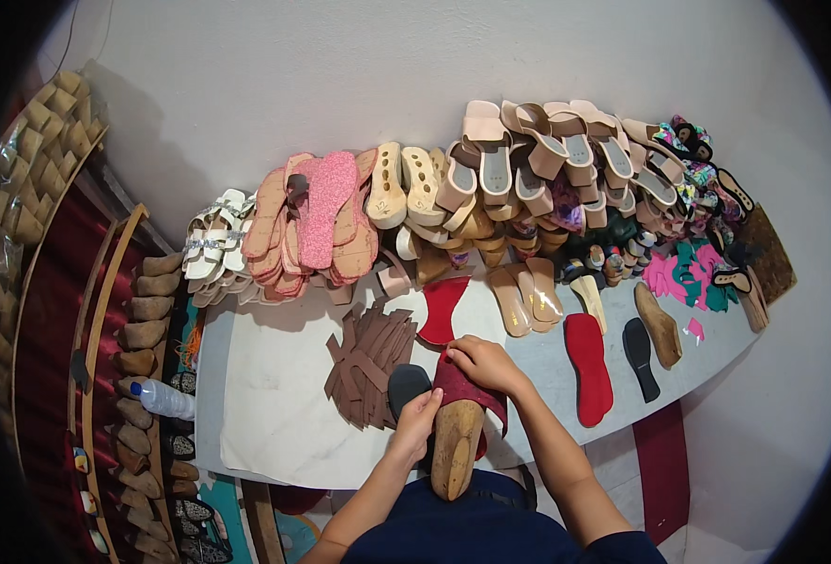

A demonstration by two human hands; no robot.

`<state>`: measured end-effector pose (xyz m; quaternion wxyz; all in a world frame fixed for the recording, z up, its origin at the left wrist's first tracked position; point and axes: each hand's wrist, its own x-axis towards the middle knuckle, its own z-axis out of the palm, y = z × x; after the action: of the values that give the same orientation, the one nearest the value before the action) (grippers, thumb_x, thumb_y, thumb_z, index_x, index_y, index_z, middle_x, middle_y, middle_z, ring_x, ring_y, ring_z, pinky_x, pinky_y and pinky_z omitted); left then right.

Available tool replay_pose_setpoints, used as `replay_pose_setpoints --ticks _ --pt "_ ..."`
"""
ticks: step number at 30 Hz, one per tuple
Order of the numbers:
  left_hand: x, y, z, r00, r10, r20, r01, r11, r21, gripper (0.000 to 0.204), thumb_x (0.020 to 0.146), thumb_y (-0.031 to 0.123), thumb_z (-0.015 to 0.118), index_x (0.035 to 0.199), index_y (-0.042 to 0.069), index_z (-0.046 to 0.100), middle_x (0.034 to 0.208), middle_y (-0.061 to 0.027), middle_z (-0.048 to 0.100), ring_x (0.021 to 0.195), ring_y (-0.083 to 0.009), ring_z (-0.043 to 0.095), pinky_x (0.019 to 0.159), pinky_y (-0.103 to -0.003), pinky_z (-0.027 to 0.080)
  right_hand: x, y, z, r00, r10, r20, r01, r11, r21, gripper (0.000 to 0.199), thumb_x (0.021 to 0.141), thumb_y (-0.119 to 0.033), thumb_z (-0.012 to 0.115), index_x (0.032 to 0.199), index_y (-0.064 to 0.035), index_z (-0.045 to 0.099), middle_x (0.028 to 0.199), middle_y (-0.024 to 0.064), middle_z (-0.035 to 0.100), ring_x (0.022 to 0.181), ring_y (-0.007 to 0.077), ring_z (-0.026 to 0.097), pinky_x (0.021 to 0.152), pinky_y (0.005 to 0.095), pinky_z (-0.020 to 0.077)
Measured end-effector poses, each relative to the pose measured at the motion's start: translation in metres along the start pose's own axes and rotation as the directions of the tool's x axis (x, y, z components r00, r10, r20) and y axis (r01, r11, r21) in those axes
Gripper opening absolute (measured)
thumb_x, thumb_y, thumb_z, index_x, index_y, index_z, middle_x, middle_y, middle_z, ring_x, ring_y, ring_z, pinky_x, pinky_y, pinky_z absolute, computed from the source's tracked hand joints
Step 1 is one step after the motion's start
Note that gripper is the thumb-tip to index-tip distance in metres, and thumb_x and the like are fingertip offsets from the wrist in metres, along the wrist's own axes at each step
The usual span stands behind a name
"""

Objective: The recorder is assembling a shoe by pulling the red upper over a wooden shoe last on a work table.

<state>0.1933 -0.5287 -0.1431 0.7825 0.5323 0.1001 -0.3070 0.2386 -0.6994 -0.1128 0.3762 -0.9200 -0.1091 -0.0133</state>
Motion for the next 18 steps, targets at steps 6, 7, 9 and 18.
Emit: replay_pose_setpoints --ticks 6,7,9,18 --pt "0.000 0.001 -0.004 0.999 -0.015 0.034 0.017 0.997 -0.079 0.030 0.089 0.023 0.047 0.106 -0.001 0.053 0.095 -0.0035 0.059 0.085 -0.0079 0.053 0.076 -0.023 0.041 0.000 -0.005 -0.002 1.000 -0.011 -0.016 0.012 1.000 0.022 0.027 0.085 -0.026 0.047 0.095 -0.0033 0.059 0.093 0.0142 0.058 0.085 0.0311 0.056 0.075 0.0349 0.0440" --pt "0.000 0.002 -0.005 1.000 -0.028 0.005 0.028 0.999 -0.041 0.029 0.089 0.024 0.047 0.105 0.000 0.053 0.096 -0.0037 0.059 0.086 -0.0084 0.053 0.076 -0.023 0.042 0.000 -0.005 -0.002 1.000 -0.015 -0.020 0.016 0.999 0.029 0.027 0.085 -0.025 0.047 0.094 -0.0033 0.059 0.093 0.0140 0.058 0.085 0.0310 0.056 0.075 0.0349 0.0440" --pt "0.000 0.007 -0.007 0.999 -0.040 -0.022 0.040 0.999 -0.004 0.029 0.089 0.025 0.047 0.104 0.001 0.054 0.097 -0.0039 0.058 0.086 -0.0090 0.054 0.075 -0.024 0.042 0.001 -0.006 -0.004 1.000 -0.025 -0.015 0.025 0.999 0.033 0.027 0.085 -0.026 0.046 0.094 -0.0032 0.058 0.093 0.0144 0.058 0.085 0.0315 0.056 0.075 0.0363 0.0439" --pt "0.025 0.013 -0.029 0.970 -0.002 0.243 0.081 0.946 -0.315 0.032 0.091 0.022 0.039 0.113 0.001 0.047 0.110 -0.0091 0.054 0.100 -0.0177 0.053 0.088 -0.034 0.041 0.003 -0.019 -0.004 0.995 -0.085 0.042 0.084 0.996 0.040 0.026 0.085 -0.025 0.044 0.094 -0.0044 0.057 0.092 0.0142 0.058 0.086 0.0309 0.055 0.076 0.0376 0.0426"
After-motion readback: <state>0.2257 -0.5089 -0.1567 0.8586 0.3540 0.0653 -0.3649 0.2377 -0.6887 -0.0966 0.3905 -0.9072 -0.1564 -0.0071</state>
